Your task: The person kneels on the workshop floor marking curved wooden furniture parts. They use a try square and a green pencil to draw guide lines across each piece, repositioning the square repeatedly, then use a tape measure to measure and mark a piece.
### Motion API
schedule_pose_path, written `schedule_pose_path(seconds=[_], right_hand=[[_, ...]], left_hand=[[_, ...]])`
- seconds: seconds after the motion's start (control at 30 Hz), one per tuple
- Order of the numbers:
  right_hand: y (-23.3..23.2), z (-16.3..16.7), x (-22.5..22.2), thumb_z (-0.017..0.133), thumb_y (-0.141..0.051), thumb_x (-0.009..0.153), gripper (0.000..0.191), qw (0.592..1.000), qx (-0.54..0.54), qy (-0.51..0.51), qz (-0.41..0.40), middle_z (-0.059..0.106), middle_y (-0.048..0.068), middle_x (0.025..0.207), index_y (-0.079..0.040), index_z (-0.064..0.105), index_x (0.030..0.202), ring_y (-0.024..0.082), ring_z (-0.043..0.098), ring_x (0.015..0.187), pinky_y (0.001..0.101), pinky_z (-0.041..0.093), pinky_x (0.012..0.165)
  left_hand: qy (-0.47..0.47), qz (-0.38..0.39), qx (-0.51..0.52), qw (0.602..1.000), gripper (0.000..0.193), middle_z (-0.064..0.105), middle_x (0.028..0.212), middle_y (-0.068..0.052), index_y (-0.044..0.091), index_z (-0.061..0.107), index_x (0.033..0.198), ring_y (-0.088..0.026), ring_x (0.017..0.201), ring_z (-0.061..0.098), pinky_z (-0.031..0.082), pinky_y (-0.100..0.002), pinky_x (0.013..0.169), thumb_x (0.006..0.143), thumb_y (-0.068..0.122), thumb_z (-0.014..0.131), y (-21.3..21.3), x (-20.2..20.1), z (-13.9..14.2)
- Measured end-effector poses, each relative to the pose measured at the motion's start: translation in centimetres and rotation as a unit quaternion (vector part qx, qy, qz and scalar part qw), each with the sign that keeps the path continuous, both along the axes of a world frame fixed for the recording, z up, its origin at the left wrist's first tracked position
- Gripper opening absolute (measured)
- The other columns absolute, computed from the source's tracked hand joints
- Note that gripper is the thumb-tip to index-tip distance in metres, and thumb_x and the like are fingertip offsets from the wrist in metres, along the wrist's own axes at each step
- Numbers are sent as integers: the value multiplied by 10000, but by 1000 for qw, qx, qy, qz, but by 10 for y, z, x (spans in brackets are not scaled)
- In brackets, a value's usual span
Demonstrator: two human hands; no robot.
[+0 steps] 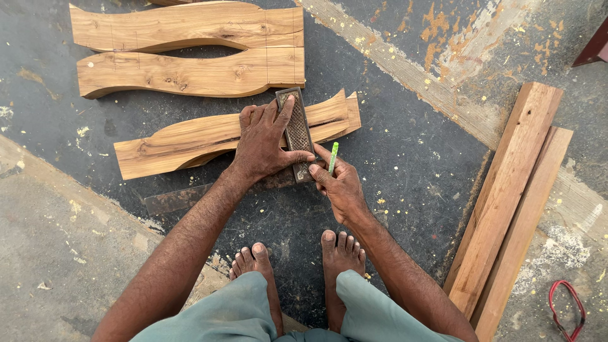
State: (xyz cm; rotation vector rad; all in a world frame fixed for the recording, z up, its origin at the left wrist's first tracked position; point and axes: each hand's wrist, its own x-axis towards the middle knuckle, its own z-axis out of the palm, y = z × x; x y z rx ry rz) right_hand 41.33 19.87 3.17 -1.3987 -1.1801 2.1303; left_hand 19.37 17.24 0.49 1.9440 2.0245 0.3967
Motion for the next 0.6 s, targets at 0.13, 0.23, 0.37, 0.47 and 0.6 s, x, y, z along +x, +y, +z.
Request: schedule_pose_path(seconds=[0.13,0.23,0.37,0.47,0.6], right_hand=[[0,-3,1,703,-132,959,549,1000,-8,13,-3,632,14,849,-51,560,1483,48,539,674,190,476,538],[-1,-4,1,702,-132,960,548,1000,-11,14,-5,631,11,850,-54,560,1484,46,541,676,189,480,542],[-2,-2,0,701,-138,956,545,1000,-19,4,-13,643,-2,867,-63,559,1477,41,537,671,189,464,532],[-1,1,-1,699,-147,961,546,1000,-12,11,-7,634,7,840,-66,566,1483,46,536,658,192,471,532],[-1,0,-1,704,-149,957,542,1000,-16,9,-10,641,4,848,-65,567,1475,42,541,665,193,471,535]], left_hand=[[8,-6,2,1000,1277,433,1466,-285,109,244,1622,-419,1387,376,136,-595,1195,732,951,600,0,0,-1],[4,-6,-6,1000,1280,428,1475,-285,111,233,1629,-416,1378,374,134,-592,1187,731,947,597,0,-1,-2],[-1,-10,1,1000,1272,425,1489,-281,116,226,1634,-408,1394,372,133,-584,1195,742,943,598,0,-1,-3],[0,-5,-3,1000,1268,427,1487,-275,126,225,1632,-410,1396,373,134,-581,1192,737,941,599,0,-1,-3],[2,-7,-1,1000,1267,424,1500,-278,122,222,1630,-416,1394,384,143,-577,1193,743,944,596,1,-1,-1]])
